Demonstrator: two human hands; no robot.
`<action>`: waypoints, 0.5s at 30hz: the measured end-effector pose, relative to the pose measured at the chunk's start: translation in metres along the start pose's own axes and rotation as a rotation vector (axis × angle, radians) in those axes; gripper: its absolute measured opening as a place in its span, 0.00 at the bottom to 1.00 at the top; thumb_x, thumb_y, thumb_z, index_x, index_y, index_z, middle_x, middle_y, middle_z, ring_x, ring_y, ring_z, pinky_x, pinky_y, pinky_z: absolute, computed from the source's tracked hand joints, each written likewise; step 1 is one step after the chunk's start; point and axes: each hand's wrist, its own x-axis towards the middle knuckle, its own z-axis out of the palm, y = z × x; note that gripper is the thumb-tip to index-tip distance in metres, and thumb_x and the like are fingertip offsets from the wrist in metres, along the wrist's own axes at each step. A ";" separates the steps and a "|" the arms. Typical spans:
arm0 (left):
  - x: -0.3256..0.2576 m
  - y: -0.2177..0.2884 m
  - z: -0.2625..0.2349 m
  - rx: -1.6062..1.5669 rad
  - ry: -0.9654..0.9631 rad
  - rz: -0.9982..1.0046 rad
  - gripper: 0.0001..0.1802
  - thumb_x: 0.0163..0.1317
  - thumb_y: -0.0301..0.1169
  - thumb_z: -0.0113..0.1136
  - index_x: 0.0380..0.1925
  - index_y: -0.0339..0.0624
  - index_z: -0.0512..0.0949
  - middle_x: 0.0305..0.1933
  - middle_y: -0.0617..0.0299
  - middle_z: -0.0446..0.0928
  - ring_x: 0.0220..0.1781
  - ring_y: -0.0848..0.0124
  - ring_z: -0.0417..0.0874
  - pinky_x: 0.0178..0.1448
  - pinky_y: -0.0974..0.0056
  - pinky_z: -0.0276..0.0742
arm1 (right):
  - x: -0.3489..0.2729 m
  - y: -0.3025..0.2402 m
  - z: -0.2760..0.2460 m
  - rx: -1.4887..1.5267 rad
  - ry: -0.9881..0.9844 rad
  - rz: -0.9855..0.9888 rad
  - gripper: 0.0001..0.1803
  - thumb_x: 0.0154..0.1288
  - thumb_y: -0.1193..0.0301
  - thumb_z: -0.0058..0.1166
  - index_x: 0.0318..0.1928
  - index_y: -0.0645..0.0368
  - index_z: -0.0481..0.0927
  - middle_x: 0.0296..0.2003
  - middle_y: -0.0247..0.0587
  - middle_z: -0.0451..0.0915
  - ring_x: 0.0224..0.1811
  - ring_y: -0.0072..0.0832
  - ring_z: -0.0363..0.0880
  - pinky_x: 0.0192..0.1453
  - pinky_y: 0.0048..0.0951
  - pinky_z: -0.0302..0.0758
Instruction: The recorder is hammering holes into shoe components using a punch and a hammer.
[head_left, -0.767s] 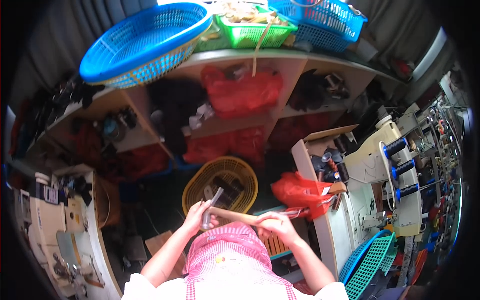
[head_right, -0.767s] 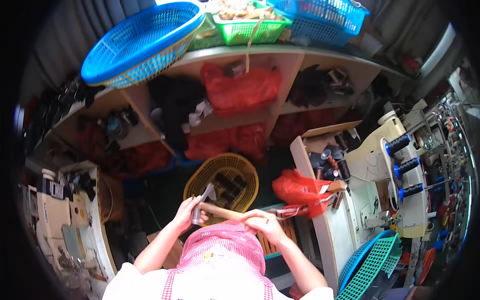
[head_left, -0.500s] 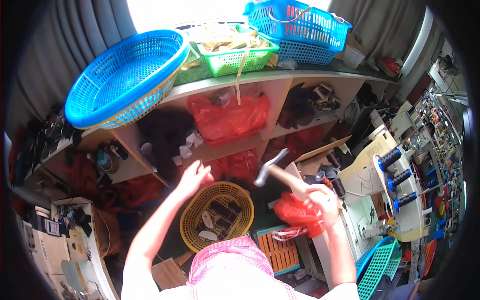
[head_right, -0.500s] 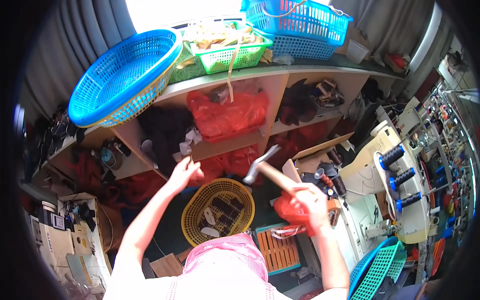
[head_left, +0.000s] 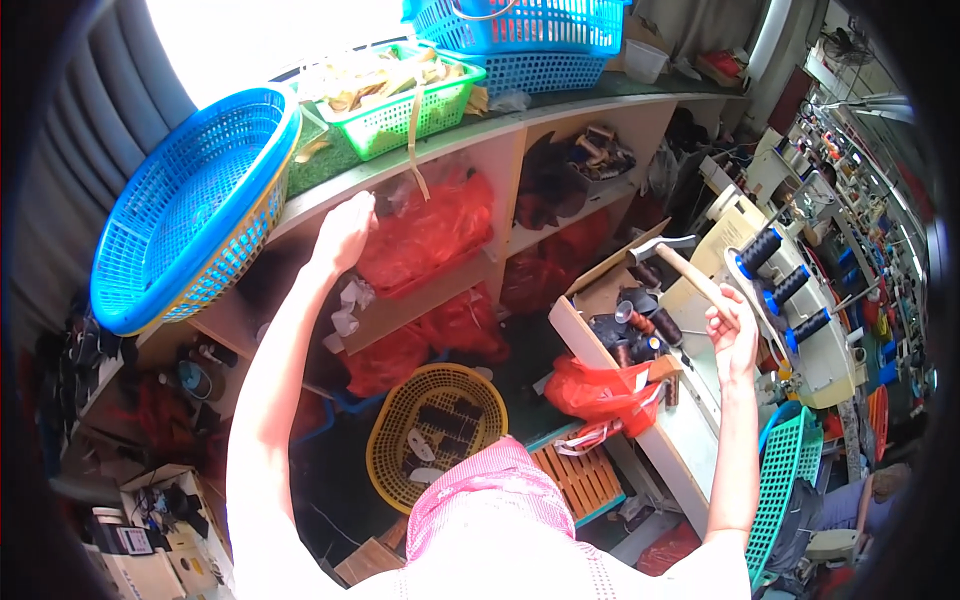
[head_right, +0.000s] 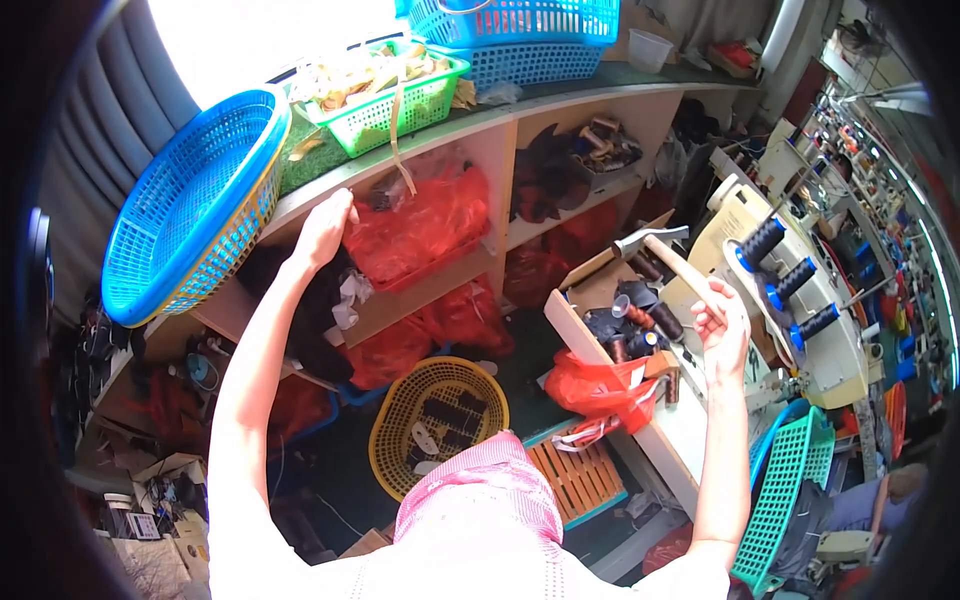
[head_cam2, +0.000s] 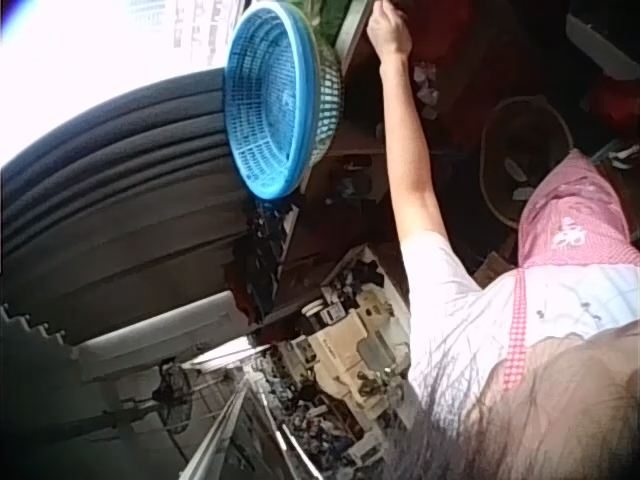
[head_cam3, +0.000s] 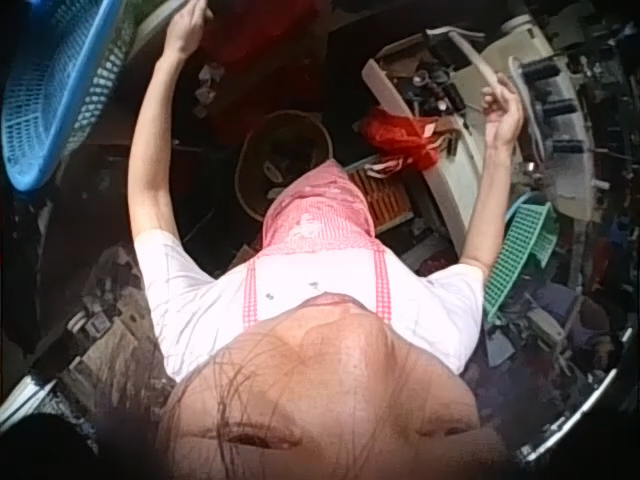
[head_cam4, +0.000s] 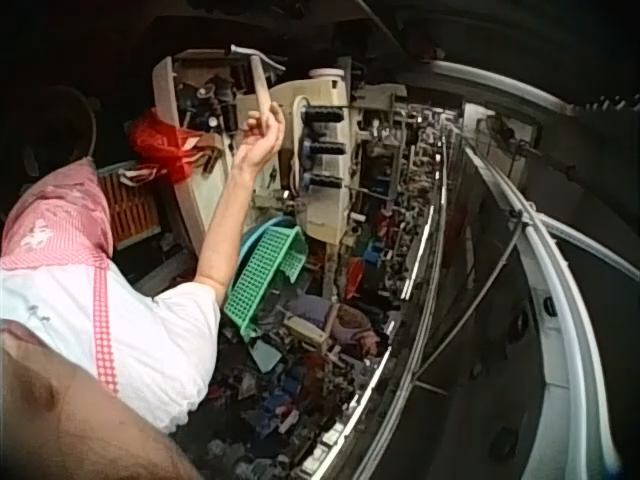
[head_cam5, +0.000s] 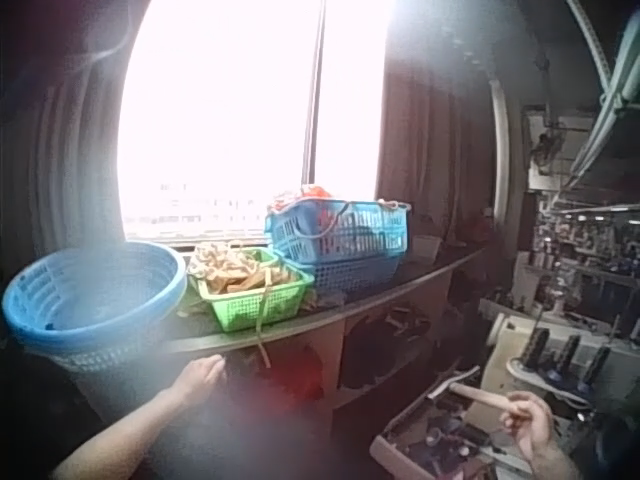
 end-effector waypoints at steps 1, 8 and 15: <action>0.007 0.003 0.006 -0.006 0.002 0.005 0.13 0.70 0.31 0.40 0.30 0.37 0.72 0.29 0.50 0.73 0.35 0.50 0.77 0.43 0.50 0.73 | 0.000 -0.006 -0.002 0.060 0.020 0.035 0.18 0.67 0.64 0.44 0.52 0.60 0.72 0.28 0.35 0.78 0.26 0.16 0.73 0.32 0.16 0.71; 0.117 0.058 0.053 -0.133 -0.197 -0.102 0.18 0.69 0.39 0.41 0.34 0.38 0.77 0.35 0.45 0.79 0.41 0.49 0.79 0.50 0.50 0.73 | 0.065 -0.048 -0.001 0.110 0.033 -0.043 0.17 0.65 0.67 0.47 0.52 0.59 0.72 0.31 0.40 0.79 0.28 0.19 0.75 0.34 0.18 0.74; 0.256 0.072 0.175 -0.078 -0.012 0.216 0.16 0.65 0.39 0.47 0.29 0.39 0.78 0.35 0.47 0.78 0.43 0.48 0.78 0.51 0.49 0.73 | 0.289 -0.066 0.039 0.008 0.092 -0.316 0.18 0.68 0.67 0.47 0.56 0.57 0.74 0.33 0.36 0.81 0.30 0.16 0.78 0.35 0.14 0.74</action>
